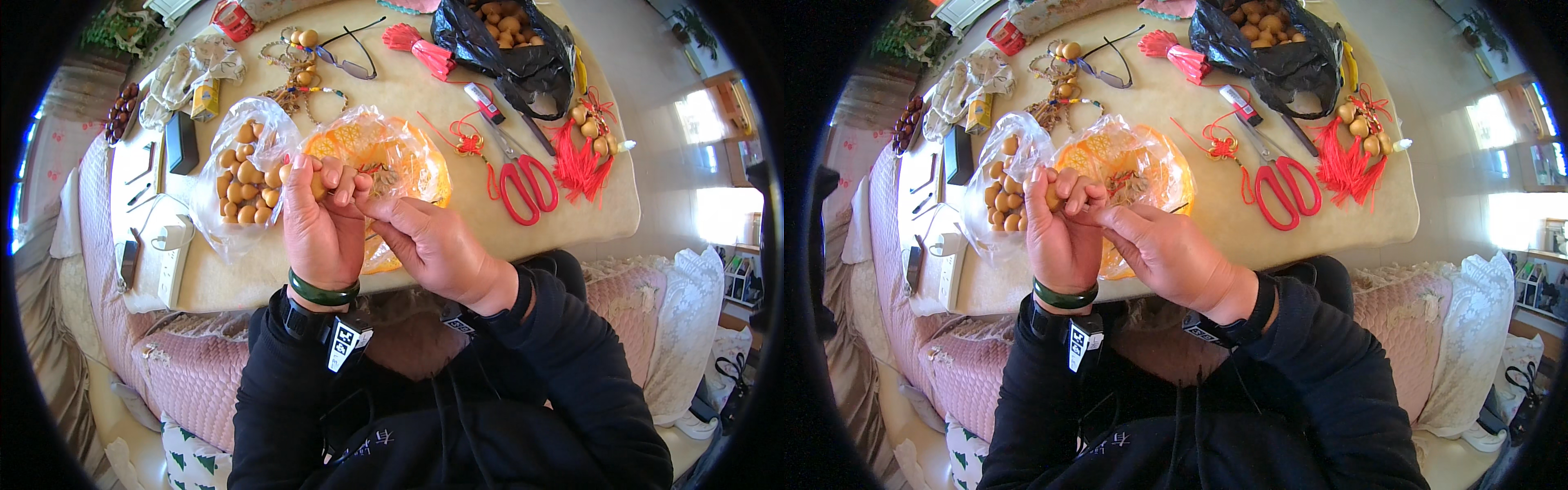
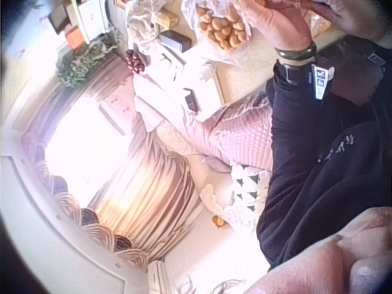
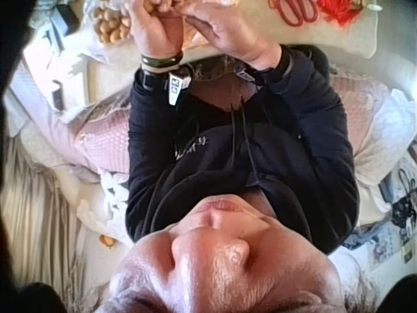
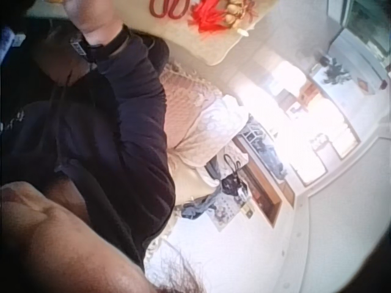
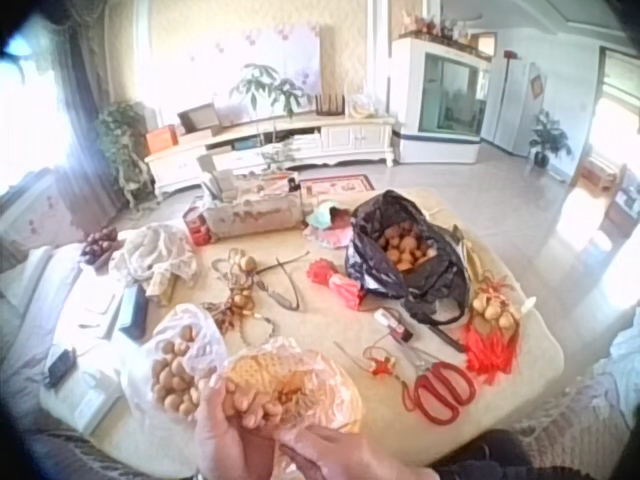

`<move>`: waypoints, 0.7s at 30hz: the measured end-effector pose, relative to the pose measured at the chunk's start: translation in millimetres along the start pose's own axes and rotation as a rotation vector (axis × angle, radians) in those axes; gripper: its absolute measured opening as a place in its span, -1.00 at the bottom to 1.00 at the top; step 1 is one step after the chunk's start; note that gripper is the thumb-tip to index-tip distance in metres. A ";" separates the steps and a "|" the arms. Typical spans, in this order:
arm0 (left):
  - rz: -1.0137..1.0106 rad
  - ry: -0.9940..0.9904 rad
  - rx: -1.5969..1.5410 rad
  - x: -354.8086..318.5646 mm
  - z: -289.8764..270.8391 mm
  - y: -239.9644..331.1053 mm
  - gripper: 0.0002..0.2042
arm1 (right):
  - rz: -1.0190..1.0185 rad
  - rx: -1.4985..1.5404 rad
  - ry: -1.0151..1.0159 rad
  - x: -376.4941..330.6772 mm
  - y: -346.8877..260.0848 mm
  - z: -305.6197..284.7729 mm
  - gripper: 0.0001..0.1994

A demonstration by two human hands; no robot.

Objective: The person holds a small round wooden bead and uses a pointed carving tool to scrape and shape its surface. They rotate the bead frequently to work on different sides, continuing the same carving motion throughout the clip.

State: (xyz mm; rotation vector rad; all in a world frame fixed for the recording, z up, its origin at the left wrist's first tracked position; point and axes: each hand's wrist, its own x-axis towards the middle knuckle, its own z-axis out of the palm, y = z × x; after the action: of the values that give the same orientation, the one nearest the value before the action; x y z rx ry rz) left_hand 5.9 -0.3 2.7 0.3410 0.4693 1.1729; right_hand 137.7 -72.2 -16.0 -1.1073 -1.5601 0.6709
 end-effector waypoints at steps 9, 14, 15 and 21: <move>0.018 -0.046 0.001 0.0 0.1 3.0 -0.85 | 0.653 0.672 -0.167 3.0 -2.3 -11.5 -0.76; 0.024 0.028 0.062 -3.5 2.6 -0.6 -0.87 | -0.030 -0.288 -0.117 2.1 0.0 -7.2 -0.74; 0.016 -0.009 0.057 -3.5 2.6 0.0 -0.87 | -0.079 -0.269 -0.047 1.4 0.1 -5.5 -0.73; -0.021 -0.167 -0.010 -1.3 3.2 3.6 -0.85 | 0.754 1.030 -0.142 1.3 2.3 -11.9 -0.75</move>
State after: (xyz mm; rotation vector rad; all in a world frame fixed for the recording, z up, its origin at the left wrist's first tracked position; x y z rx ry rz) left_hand 4.3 -0.3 7.4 0.4208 0.3208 1.1156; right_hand 149.7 -71.5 -14.0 -0.7923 -0.6279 1.8232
